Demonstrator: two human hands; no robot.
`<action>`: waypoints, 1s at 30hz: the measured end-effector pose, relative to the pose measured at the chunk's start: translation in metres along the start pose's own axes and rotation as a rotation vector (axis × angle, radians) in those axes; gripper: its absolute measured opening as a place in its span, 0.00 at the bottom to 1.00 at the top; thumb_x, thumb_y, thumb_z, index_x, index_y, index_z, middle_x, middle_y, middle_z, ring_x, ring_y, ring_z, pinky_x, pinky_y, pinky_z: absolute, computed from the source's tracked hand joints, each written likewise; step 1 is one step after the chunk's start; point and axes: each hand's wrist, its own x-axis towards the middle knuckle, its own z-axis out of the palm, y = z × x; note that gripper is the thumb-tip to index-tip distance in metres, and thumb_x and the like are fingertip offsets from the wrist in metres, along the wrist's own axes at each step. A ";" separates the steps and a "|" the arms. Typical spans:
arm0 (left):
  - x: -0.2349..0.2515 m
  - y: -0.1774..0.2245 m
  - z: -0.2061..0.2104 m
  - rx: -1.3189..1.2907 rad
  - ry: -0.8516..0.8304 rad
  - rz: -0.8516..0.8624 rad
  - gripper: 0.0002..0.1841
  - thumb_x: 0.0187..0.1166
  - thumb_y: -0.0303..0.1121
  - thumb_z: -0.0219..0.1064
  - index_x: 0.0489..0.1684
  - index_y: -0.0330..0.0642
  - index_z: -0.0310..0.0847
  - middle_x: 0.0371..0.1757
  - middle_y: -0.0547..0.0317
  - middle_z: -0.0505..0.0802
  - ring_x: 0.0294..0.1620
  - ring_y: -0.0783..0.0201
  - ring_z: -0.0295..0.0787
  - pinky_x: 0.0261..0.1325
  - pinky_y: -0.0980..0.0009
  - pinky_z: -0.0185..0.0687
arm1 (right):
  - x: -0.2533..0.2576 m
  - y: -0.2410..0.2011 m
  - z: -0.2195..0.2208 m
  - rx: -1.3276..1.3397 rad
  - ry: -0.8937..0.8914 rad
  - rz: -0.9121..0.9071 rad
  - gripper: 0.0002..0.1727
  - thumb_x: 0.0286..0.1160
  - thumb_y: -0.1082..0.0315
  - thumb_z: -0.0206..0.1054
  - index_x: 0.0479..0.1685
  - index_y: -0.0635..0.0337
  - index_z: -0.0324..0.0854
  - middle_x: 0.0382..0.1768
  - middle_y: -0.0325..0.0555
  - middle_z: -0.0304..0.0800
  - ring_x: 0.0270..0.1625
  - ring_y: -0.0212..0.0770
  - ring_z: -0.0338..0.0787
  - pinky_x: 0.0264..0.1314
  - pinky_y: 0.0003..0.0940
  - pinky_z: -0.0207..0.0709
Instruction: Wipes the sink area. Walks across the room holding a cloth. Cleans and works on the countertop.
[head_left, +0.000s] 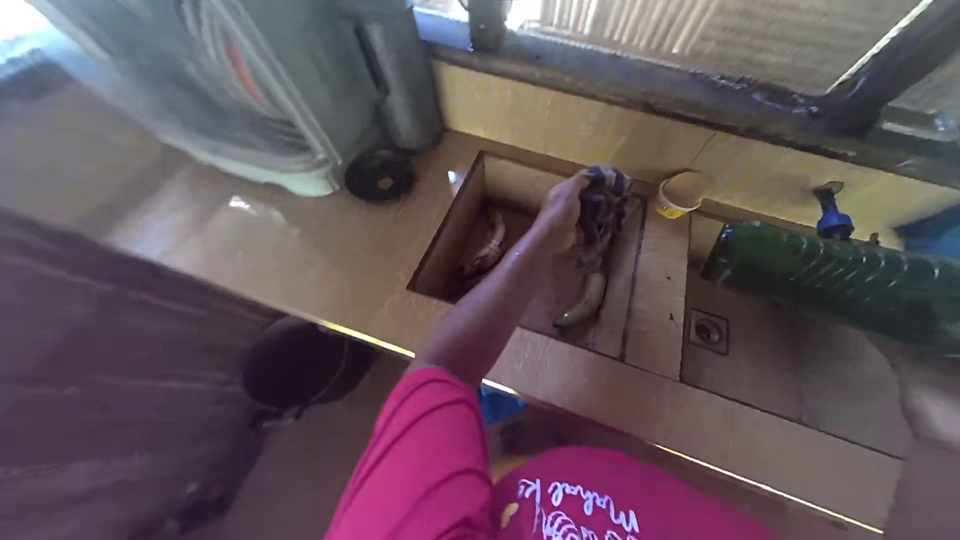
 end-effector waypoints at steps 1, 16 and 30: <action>-0.027 0.012 -0.007 -0.022 0.057 0.030 0.17 0.91 0.40 0.50 0.53 0.38 0.82 0.40 0.56 0.90 0.41 0.63 0.88 0.47 0.61 0.87 | 0.002 0.000 -0.001 0.036 -0.047 0.017 0.27 0.93 0.56 0.49 0.85 0.58 0.60 0.74 0.54 0.79 0.77 0.51 0.80 0.78 0.59 0.77; -0.488 -0.076 -0.060 -0.337 1.359 0.324 0.17 0.91 0.39 0.45 0.55 0.44 0.81 0.39 0.57 0.92 0.37 0.62 0.90 0.39 0.62 0.88 | -0.015 0.069 0.094 -0.069 -0.527 0.470 0.23 0.94 0.53 0.45 0.81 0.50 0.58 0.67 0.45 0.80 0.67 0.45 0.86 0.62 0.51 0.88; -0.716 -0.163 -0.164 -0.851 2.056 0.602 0.16 0.89 0.37 0.48 0.63 0.38 0.75 0.52 0.45 0.88 0.52 0.51 0.88 0.53 0.46 0.85 | -0.290 0.222 0.278 -0.276 -0.972 0.819 0.22 0.90 0.62 0.57 0.78 0.58 0.68 0.60 0.52 0.86 0.58 0.51 0.91 0.55 0.55 0.90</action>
